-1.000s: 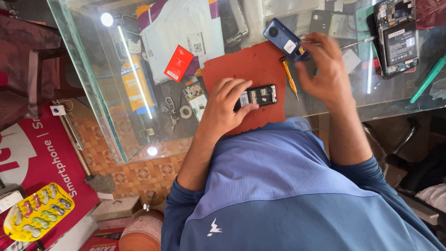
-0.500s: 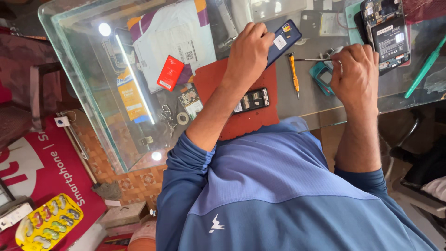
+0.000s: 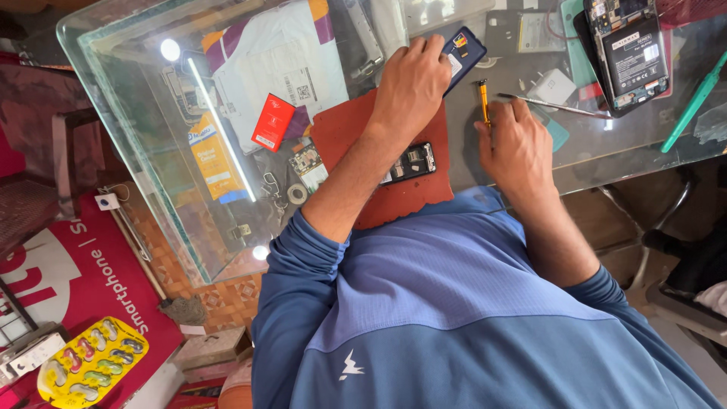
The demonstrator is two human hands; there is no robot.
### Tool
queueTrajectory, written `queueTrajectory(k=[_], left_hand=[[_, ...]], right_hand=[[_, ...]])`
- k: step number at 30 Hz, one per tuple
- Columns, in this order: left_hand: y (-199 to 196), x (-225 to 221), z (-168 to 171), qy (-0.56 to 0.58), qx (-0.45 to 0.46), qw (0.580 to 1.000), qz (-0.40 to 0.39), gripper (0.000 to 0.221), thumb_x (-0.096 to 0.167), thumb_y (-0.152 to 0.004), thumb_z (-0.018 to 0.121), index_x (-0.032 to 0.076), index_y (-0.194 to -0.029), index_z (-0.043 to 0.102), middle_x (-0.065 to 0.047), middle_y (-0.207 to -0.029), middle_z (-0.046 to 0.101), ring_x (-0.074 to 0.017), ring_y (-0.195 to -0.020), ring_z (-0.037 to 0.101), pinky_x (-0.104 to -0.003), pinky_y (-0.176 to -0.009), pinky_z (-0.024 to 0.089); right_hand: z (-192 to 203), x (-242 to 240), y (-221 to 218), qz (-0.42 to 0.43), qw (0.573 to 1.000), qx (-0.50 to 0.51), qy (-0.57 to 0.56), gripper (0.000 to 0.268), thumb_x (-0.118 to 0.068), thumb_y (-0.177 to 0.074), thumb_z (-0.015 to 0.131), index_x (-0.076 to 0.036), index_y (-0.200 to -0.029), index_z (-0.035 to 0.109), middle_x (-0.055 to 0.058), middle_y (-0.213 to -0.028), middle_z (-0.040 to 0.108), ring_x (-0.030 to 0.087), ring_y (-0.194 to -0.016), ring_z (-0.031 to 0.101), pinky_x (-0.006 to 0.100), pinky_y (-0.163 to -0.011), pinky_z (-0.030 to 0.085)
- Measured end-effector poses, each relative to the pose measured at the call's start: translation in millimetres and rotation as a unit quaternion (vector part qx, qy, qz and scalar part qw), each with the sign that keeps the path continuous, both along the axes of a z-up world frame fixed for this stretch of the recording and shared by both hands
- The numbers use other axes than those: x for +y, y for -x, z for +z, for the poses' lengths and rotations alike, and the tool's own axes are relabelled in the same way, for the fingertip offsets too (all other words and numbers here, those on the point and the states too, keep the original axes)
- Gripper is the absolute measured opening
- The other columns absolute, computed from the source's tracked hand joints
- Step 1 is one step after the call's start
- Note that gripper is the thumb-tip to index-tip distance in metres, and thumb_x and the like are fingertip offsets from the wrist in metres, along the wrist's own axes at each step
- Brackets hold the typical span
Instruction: The person disassembles a feature phone by removing the keypad and back cover, then uses a screwdriver to remove screws from the internal frame. They detach a ribbon cable and place a red card into the phone's battery compartment.
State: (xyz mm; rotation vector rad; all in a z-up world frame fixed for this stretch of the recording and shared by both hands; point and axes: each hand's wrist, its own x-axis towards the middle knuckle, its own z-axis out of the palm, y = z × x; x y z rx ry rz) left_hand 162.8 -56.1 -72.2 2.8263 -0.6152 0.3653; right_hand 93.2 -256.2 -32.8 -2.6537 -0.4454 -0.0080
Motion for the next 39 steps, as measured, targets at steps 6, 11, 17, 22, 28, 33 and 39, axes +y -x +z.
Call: queueTrajectory(k=[6,11,17,22,28,33,39], left_hand=[[-5.4,-6.6,0.8,-0.078,-0.018,0.996,0.032,0.011,0.004,-0.078,0.07,0.003,-0.089,0.068,-0.01,-0.098,0.06,-0.0222,-0.093,0.065,-0.032,-0.072,0.056],[18.6,14.7,26.6,0.2,-0.045,0.978,0.02,0.015,0.001,-0.089,0.074,0.002,-0.098,0.062,-0.01,-0.103,0.062,-0.0247,-0.096,0.067,-0.035,-0.081,0.058],[120.4,49.1,21.6,0.662,0.175,0.719,0.116,0.014,-0.006,-0.102,0.069,-0.001,-0.112,0.061,-0.011,-0.1,0.072,-0.0145,-0.092,0.074,-0.029,-0.08,0.061],[183.7,50.1,0.3,0.724,0.137,0.665,0.122,0.039,-0.012,-0.098,0.069,0.003,-0.122,0.042,-0.015,-0.111,0.068,-0.0197,-0.108,0.072,-0.033,-0.097,0.061],[199.4,39.6,0.7,0.687,0.11,0.71,0.109,0.052,-0.013,-0.098,0.068,0.004,-0.131,0.031,-0.016,-0.111,0.065,-0.0198,-0.106,0.071,-0.035,-0.1,0.061],[196.3,37.7,0.6,0.692,0.111,0.707,0.092,0.052,-0.011,-0.099,0.07,0.005,-0.13,0.031,-0.014,-0.11,0.064,-0.0174,-0.104,0.07,-0.034,-0.099,0.061],[195.0,35.8,-2.1,0.677,0.117,0.721,0.093,0.05,-0.011,-0.099,0.069,0.004,-0.129,0.032,-0.013,-0.108,0.063,-0.0167,-0.104,0.069,-0.034,-0.098,0.062]], right_hand=[[-10.1,-10.6,-9.3,-0.029,0.998,0.039,-0.043,0.019,-0.007,-0.092,0.075,0.001,-0.103,0.062,0.017,-0.091,0.067,0.035,-0.079,0.068,0.046,-0.071,0.053],[-2.4,-14.2,-4.3,-0.069,0.949,0.065,-0.299,0.037,0.008,-0.1,0.07,0.002,-0.129,0.049,0.018,-0.105,0.069,0.024,-0.096,0.076,0.033,-0.077,0.061],[16.0,0.4,24.1,0.073,0.885,0.087,-0.452,0.083,0.02,-0.108,0.059,-0.021,-0.151,0.002,0.024,-0.121,0.063,0.033,-0.106,0.075,0.042,-0.095,0.066],[8.9,48.5,40.9,0.187,0.876,0.015,-0.444,0.077,0.017,-0.096,0.064,-0.019,-0.138,0.011,0.028,-0.117,0.063,0.036,-0.104,0.075,0.044,-0.088,0.067],[3.9,61.6,41.7,0.27,0.875,-0.01,-0.402,0.071,0.016,-0.096,0.066,-0.014,-0.131,0.012,0.03,-0.115,0.063,0.037,-0.103,0.076,0.044,-0.088,0.066],[7.6,59.9,41.7,0.261,0.882,-0.025,-0.391,0.072,0.014,-0.096,0.067,-0.014,-0.132,0.012,0.03,-0.114,0.065,0.035,-0.101,0.076,0.043,-0.086,0.066],[5.8,61.8,43.5,0.272,0.88,-0.039,-0.388,0.069,0.013,-0.097,0.067,-0.014,-0.131,0.013,0.03,-0.113,0.065,0.036,-0.103,0.075,0.043,-0.088,0.067]])
